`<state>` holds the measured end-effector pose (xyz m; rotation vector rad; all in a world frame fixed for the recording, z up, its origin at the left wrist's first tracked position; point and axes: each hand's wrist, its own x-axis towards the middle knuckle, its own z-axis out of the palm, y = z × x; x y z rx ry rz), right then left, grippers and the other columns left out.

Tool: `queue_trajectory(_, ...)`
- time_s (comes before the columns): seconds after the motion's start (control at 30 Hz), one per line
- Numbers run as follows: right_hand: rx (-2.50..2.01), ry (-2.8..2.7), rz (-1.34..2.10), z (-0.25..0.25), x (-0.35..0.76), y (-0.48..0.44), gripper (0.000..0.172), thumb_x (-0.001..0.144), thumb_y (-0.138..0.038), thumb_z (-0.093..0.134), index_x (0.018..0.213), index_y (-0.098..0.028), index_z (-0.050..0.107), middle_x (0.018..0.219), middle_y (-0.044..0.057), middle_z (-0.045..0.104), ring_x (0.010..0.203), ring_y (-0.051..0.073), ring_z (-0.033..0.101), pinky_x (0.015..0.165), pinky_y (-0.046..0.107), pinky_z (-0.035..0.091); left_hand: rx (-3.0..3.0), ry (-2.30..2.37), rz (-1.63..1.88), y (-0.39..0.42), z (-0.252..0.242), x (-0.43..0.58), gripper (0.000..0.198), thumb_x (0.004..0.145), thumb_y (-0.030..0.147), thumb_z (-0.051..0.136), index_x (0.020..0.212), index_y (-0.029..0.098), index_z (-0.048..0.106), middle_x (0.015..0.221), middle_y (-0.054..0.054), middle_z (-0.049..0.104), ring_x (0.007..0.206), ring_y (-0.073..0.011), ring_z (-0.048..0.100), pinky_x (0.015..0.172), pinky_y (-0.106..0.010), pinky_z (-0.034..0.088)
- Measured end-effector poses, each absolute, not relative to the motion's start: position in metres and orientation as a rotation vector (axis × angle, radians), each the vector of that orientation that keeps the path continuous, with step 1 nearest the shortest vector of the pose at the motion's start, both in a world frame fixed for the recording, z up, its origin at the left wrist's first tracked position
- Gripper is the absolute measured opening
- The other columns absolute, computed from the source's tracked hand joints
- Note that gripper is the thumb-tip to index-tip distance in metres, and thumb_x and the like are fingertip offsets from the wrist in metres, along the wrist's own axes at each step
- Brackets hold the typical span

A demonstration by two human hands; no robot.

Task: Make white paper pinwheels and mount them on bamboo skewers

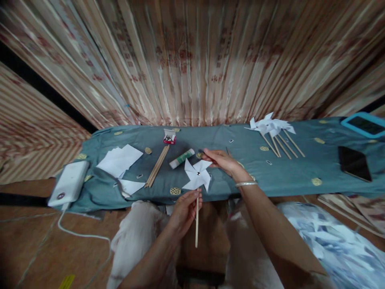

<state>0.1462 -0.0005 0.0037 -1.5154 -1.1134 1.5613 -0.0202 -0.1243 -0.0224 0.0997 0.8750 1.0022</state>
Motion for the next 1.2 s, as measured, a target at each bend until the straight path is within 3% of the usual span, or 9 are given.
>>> queue_trajectory(0.27, -1.375, -0.962, 1.412, -0.011, 0.147, -0.008, 0.055, 0.065, -0.073, 0.064, 0.081, -0.02, 0.063, 0.081, 0.009, 0.071, 0.086, 0.022, 0.067, 0.075, 0.031, 0.052, 0.216, 0.844, 1.087, -0.093, 0.001, -0.015, 0.041, 0.042, 0.031, 0.093, 0.073, 0.012, 0.075, 0.067, -0.001, 0.067, 0.06, -0.0061, 0.056, 0.06, -0.017, 0.043)
queue_trajectory(0.4, -1.277, -0.93, 1.423, -0.008, 0.147, -0.014, 0.057, 0.063, -0.073, 0.065, 0.085, -0.02, 0.065, 0.084, 0.008, 0.072, 0.089, 0.024, 0.067, 0.076, 0.033, 0.052, 0.335, 0.823, 1.12, -0.061, 0.019, -0.004, 0.034, 0.048, 0.028, 0.09, 0.074, 0.013, 0.075, 0.068, -0.002, 0.069, 0.062, -0.0081, 0.057, 0.064, -0.019, 0.042)
queue_trajectory(0.7, -1.257, -0.998, 1.621, -0.004, 0.146, -0.027, 0.062, 0.058, -0.077, 0.068, 0.074, -0.017, 0.068, 0.077, 0.007, 0.071, 0.068, 0.016, 0.062, 0.066, 0.028, 0.048, 0.438, 0.8, 1.233, -0.009, 0.014, 0.012, 0.023, 0.057, 0.022, 0.086, 0.074, 0.014, 0.074, 0.068, 0.0, 0.07, 0.065, -0.0088, 0.061, 0.067, -0.021, 0.043)
queue_trajectory(1.03, -1.302, -1.227, 1.688, -0.014, 0.141, -0.033, 0.044, 0.058, -0.058, 0.08, 0.066, -0.017, 0.067, 0.064, 0.0, 0.066, 0.055, 0.009, 0.052, 0.056, 0.024, 0.04, 0.437, 0.886, 1.214, 0.0, -0.002, 0.008, 0.028, 0.051, 0.025, 0.089, 0.071, 0.012, 0.075, 0.065, -0.002, 0.07, 0.057, -0.0061, 0.056, 0.054, -0.018, 0.038)
queue_trajectory(1.2, -1.262, -1.187, 1.689, -0.016, 0.136, -0.027, 0.038, 0.056, -0.052, 0.083, 0.064, -0.018, 0.068, 0.062, -0.001, 0.068, 0.051, 0.008, 0.05, 0.052, 0.023, 0.038, 0.457, 0.89, 1.205, 0.001, -0.008, 0.009, 0.03, 0.051, 0.025, 0.089, 0.075, 0.014, 0.075, 0.07, -0.002, 0.071, 0.062, -0.0077, 0.06, 0.058, -0.019, 0.041)
